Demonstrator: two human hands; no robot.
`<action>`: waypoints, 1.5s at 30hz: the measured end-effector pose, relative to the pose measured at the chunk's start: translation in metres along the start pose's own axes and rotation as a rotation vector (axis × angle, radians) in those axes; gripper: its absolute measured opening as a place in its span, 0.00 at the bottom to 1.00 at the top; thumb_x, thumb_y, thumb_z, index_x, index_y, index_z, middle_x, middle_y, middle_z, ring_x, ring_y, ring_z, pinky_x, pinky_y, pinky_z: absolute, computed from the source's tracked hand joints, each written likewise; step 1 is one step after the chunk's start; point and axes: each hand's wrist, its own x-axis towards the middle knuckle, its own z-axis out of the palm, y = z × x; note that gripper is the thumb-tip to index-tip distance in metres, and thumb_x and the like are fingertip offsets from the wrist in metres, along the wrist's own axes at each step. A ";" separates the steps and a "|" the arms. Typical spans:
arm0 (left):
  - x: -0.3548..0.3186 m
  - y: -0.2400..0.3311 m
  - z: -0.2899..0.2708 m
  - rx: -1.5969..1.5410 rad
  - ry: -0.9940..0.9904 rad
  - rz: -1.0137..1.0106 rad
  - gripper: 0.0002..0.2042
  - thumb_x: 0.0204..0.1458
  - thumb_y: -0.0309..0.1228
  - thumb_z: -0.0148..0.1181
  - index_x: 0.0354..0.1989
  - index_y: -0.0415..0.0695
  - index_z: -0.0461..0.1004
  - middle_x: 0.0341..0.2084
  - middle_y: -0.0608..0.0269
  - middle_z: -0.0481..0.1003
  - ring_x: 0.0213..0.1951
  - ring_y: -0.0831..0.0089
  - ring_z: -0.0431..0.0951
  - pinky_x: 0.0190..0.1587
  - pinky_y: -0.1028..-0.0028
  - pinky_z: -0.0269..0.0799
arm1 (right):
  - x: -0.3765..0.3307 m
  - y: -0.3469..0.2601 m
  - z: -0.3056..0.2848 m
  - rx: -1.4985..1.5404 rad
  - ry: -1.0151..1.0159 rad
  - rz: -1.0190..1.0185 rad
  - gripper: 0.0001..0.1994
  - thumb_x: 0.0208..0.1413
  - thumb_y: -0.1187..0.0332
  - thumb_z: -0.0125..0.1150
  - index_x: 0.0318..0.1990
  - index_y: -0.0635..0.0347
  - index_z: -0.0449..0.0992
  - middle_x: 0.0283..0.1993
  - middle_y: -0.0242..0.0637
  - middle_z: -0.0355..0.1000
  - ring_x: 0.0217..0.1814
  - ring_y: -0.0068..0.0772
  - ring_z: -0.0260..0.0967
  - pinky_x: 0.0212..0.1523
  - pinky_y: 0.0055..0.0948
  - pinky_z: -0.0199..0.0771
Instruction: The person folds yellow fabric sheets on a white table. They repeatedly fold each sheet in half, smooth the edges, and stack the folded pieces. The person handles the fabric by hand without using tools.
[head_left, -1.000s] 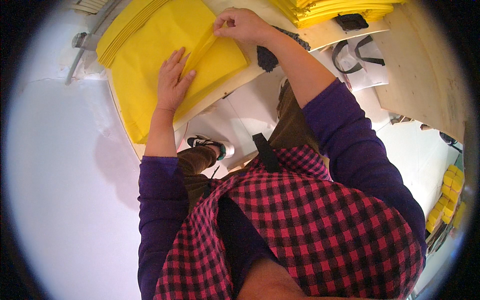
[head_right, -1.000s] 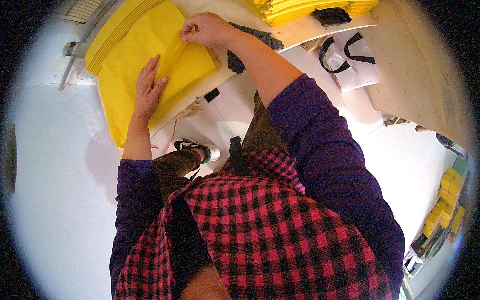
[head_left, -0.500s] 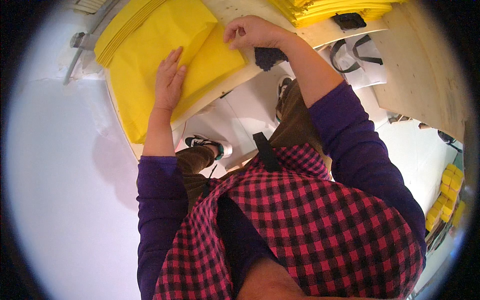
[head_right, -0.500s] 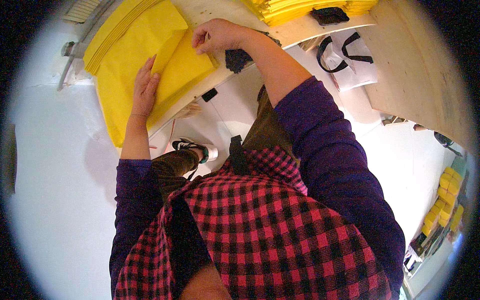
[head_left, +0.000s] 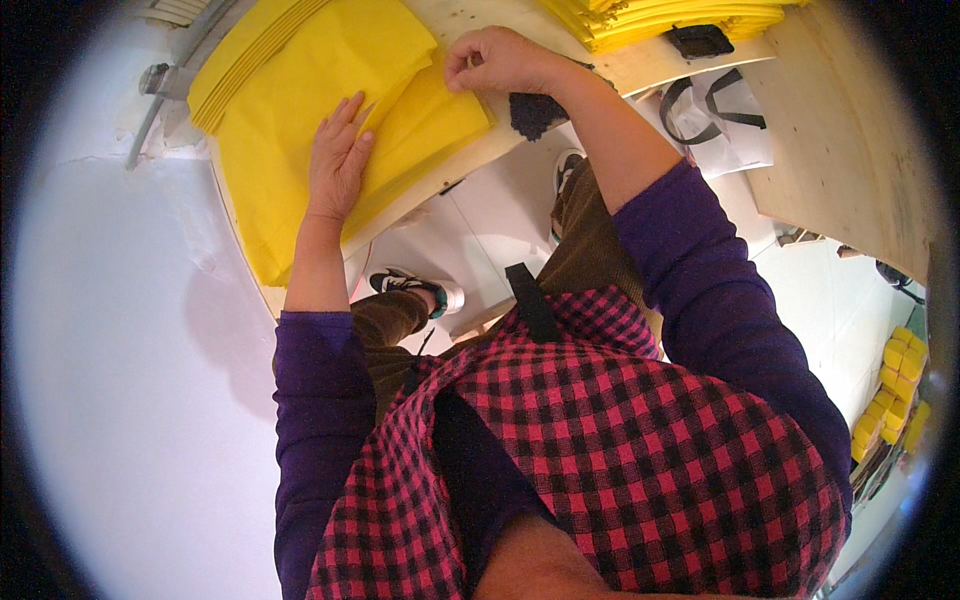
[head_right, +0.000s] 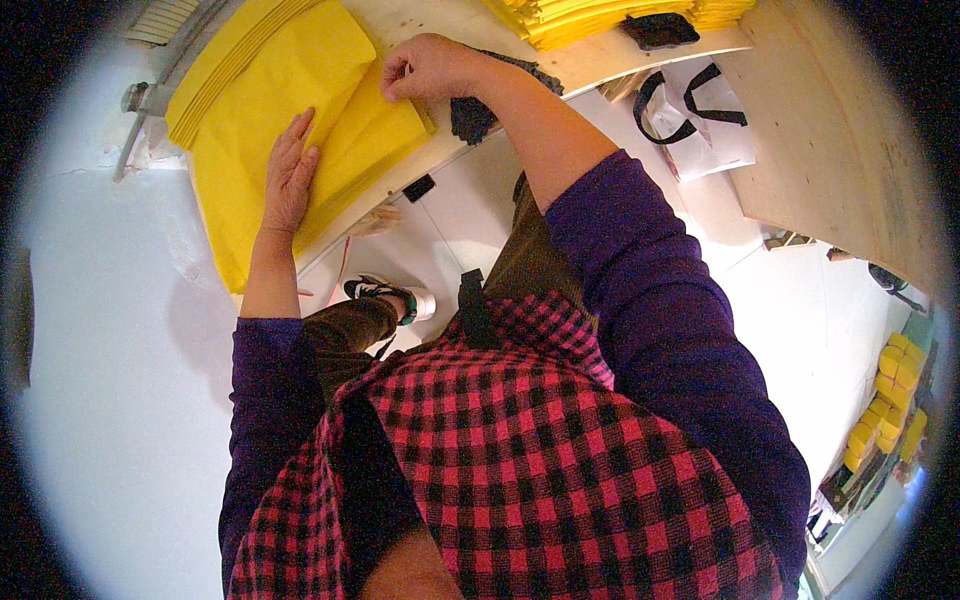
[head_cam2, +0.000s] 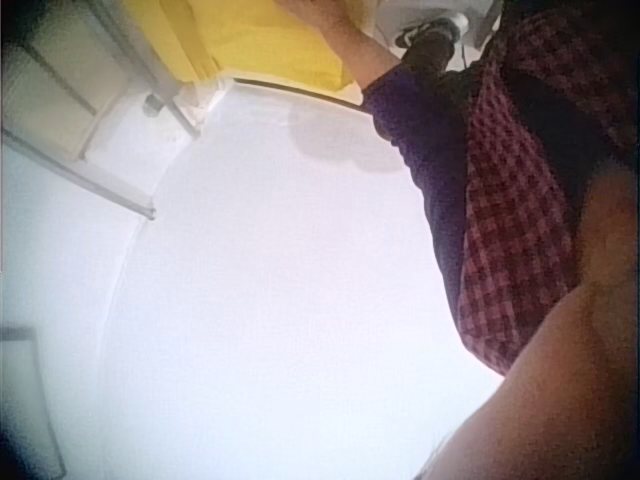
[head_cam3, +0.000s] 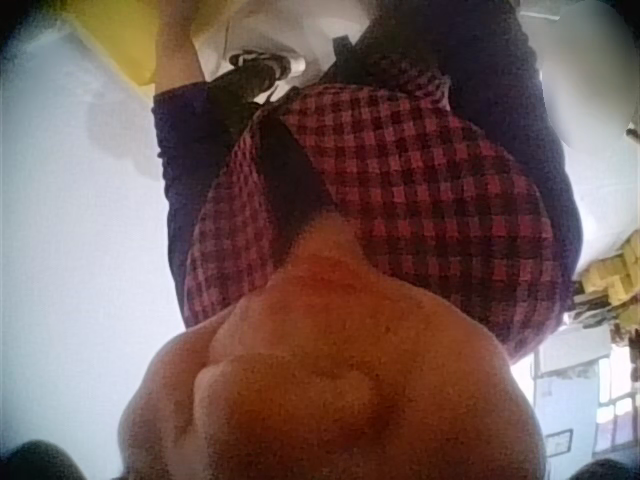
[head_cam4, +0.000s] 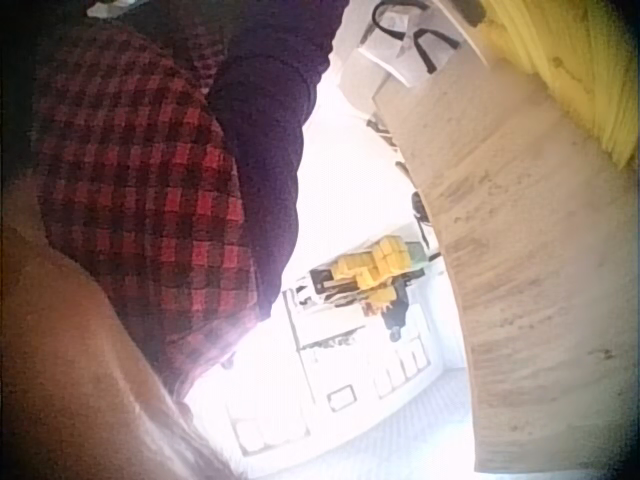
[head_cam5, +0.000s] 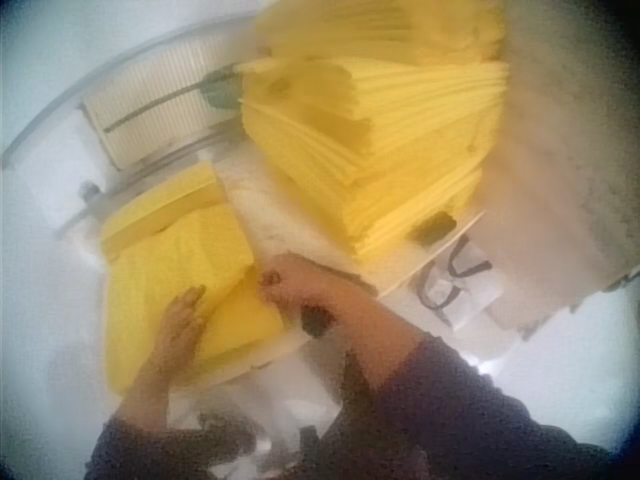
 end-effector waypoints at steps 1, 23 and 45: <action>0.000 0.000 0.000 0.003 -0.007 0.004 0.21 0.58 0.41 0.45 0.57 0.47 0.68 0.61 0.55 0.62 0.64 0.54 0.57 0.65 0.56 0.45 | 0.001 -0.001 0.000 0.003 0.003 -0.023 0.10 0.45 0.64 0.66 0.32 0.59 0.77 0.28 0.28 0.72 0.32 0.22 0.66 0.36 0.23 0.67; 0.000 0.003 0.001 -0.008 0.031 -0.021 0.21 0.57 0.37 0.46 0.55 0.37 0.67 0.61 0.55 0.62 0.64 0.54 0.57 0.65 0.57 0.46 | -0.007 0.004 -0.011 0.014 -0.061 -0.104 0.11 0.46 0.65 0.67 0.37 0.58 0.78 0.29 0.26 0.70 0.31 0.20 0.64 0.34 0.22 0.66; 0.002 0.001 0.000 0.011 0.001 0.022 0.23 0.55 0.42 0.48 0.57 0.42 0.67 0.61 0.54 0.62 0.63 0.52 0.58 0.65 0.56 0.47 | 0.002 -0.003 0.001 -0.030 0.040 -0.058 0.09 0.47 0.65 0.65 0.34 0.58 0.78 0.29 0.27 0.72 0.33 0.21 0.66 0.37 0.23 0.67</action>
